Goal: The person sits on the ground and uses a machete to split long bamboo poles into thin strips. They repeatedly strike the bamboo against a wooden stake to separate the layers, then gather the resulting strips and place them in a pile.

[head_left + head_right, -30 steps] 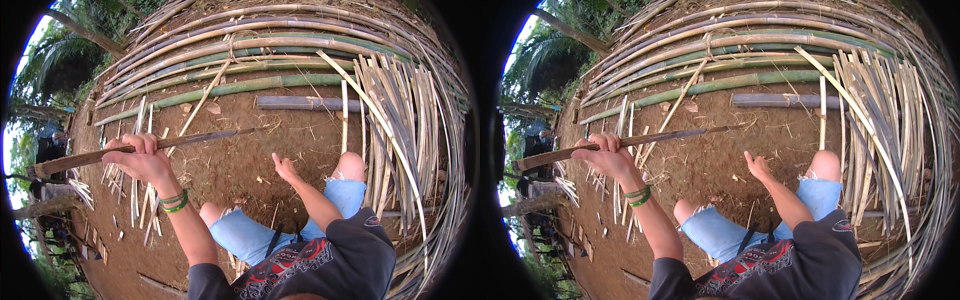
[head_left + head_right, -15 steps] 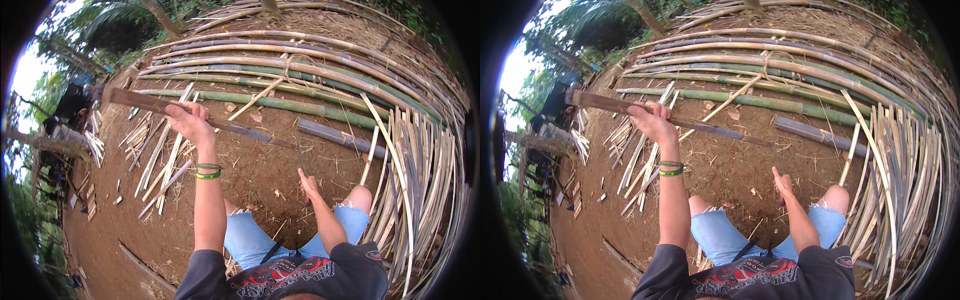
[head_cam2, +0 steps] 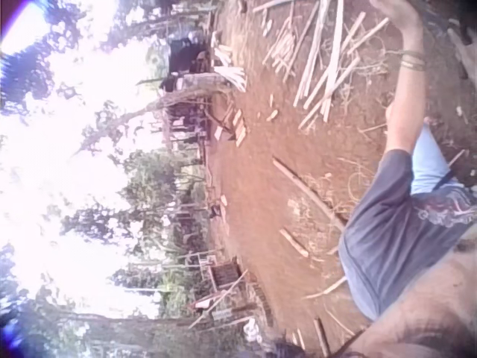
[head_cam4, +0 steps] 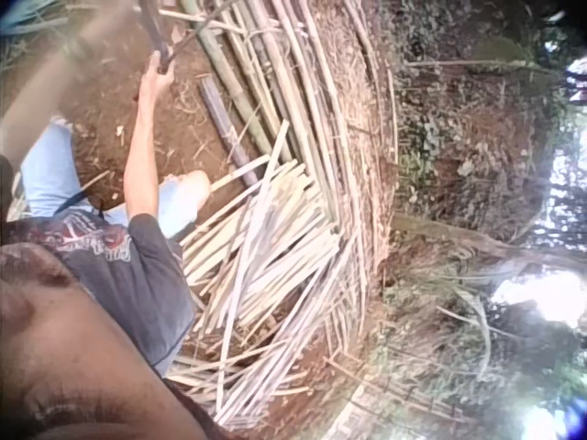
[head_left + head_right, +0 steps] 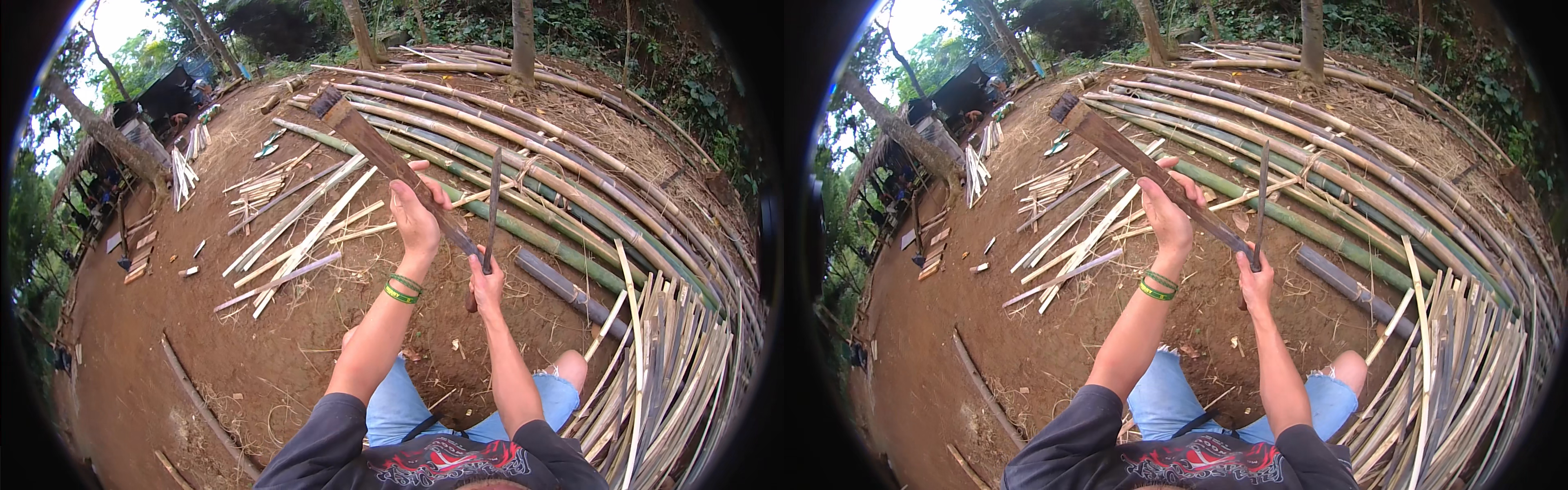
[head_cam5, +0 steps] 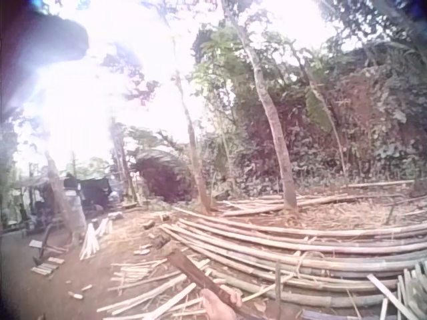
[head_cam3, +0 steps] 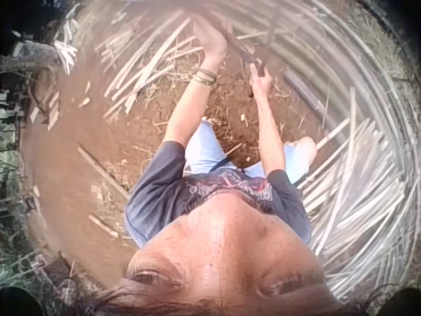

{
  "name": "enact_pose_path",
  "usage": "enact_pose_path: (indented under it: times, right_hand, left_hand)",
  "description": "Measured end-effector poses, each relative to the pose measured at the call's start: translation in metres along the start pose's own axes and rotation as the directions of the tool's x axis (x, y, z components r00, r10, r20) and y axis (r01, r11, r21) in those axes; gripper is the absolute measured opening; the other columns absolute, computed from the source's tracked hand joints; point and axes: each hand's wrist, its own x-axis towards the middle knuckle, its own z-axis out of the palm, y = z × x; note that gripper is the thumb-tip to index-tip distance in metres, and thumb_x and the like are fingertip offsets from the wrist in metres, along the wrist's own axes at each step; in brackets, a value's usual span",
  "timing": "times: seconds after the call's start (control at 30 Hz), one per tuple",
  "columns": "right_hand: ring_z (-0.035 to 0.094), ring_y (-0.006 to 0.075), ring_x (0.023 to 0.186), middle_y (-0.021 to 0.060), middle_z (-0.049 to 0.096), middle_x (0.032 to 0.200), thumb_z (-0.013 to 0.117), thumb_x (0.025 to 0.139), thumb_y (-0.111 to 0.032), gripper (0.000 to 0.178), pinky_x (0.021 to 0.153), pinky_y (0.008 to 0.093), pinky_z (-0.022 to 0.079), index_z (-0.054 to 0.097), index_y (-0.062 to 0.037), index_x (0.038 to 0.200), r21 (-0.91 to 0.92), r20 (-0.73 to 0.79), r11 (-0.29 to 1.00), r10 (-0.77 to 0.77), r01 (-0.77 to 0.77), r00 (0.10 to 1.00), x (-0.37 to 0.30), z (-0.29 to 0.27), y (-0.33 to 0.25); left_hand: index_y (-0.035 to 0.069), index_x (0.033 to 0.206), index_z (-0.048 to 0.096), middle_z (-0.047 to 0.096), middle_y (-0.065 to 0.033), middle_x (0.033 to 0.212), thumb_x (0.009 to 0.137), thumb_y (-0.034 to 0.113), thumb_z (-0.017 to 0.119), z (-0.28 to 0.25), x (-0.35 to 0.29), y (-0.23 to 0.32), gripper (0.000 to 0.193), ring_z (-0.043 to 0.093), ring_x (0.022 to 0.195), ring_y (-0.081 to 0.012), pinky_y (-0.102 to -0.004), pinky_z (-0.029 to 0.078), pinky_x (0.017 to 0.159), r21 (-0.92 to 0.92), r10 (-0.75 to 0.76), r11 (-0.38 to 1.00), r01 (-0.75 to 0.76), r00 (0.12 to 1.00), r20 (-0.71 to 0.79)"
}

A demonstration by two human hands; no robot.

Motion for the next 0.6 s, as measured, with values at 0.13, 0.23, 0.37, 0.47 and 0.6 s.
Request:
enact_pose_path:
  times: [0.13,0.23,0.37,0.47,0.6]
  right_hand:
    - [0.043,0.0034,0.045,-0.0068,0.049,0.060,0.073,0.092,-0.029,0.034,0.040,0.0228,0.034,0.065,-0.0055,0.115,0.024,-0.011,1.000,0.017,-0.017,1.000,0.007,-0.008,0.004]
    - [0.041,0.0046,0.042,-0.0063,0.046,0.055,0.072,0.092,-0.029,0.026,0.039,0.0240,0.032,0.064,-0.0065,0.102,0.029,0.015,0.999,0.030,-0.031,0.999,0.010,-0.008,-0.002]
    - [0.040,0.0029,0.046,-0.0070,0.047,0.060,0.072,0.093,-0.027,0.029,0.043,0.0224,0.034,0.063,-0.0040,0.107,0.093,0.098,0.993,0.067,-0.077,0.993,0.014,-0.019,-0.003]
    - [0.039,0.0027,0.048,-0.0075,0.047,0.062,0.073,0.092,-0.027,0.033,0.045,0.0220,0.034,0.062,-0.0034,0.113,0.137,0.257,0.978,0.121,-0.160,0.959,0.001,-0.015,-0.011]
    - [0.041,0.0030,0.048,-0.0071,0.047,0.062,0.074,0.091,-0.023,0.036,0.045,0.0227,0.034,0.062,0.0002,0.116,0.095,0.328,0.981,0.130,-0.169,0.936,-0.004,-0.009,-0.009]
  left_hand:
    - [-0.012,0.134,0.039,0.068,-0.0160,0.089,0.100,0.064,0.016,-0.004,-0.012,0.015,0.086,0.069,0.082,-0.0271,-0.0383,0.057,0.083,0.118,0.026,0.992,-0.046,0.986,0.165]
    - [-0.014,0.132,0.041,0.070,-0.0193,0.095,0.101,0.063,0.015,-0.007,-0.015,0.029,0.088,0.070,0.089,-0.0282,-0.0397,0.056,0.088,0.160,0.091,0.979,-0.125,0.974,0.206]
    - [-0.013,0.128,0.046,0.069,-0.0176,0.084,0.101,0.063,0.016,0.009,-0.014,0.048,0.086,0.071,0.079,-0.0254,-0.0359,0.059,0.076,0.081,0.056,0.994,-0.072,0.981,0.184]
    - [-0.007,0.111,0.056,0.049,-0.0050,0.061,0.102,0.062,0.022,0.019,-0.020,0.046,0.078,0.055,0.052,-0.0148,-0.0321,0.055,0.054,-0.002,0.039,0.999,-0.039,0.999,0.030]
    - [-0.003,0.093,0.058,0.040,-0.0013,0.054,0.102,0.060,0.027,0.023,-0.018,0.040,0.071,0.047,0.046,-0.0116,-0.0319,0.052,0.049,0.028,0.083,0.996,-0.079,0.985,-0.154]
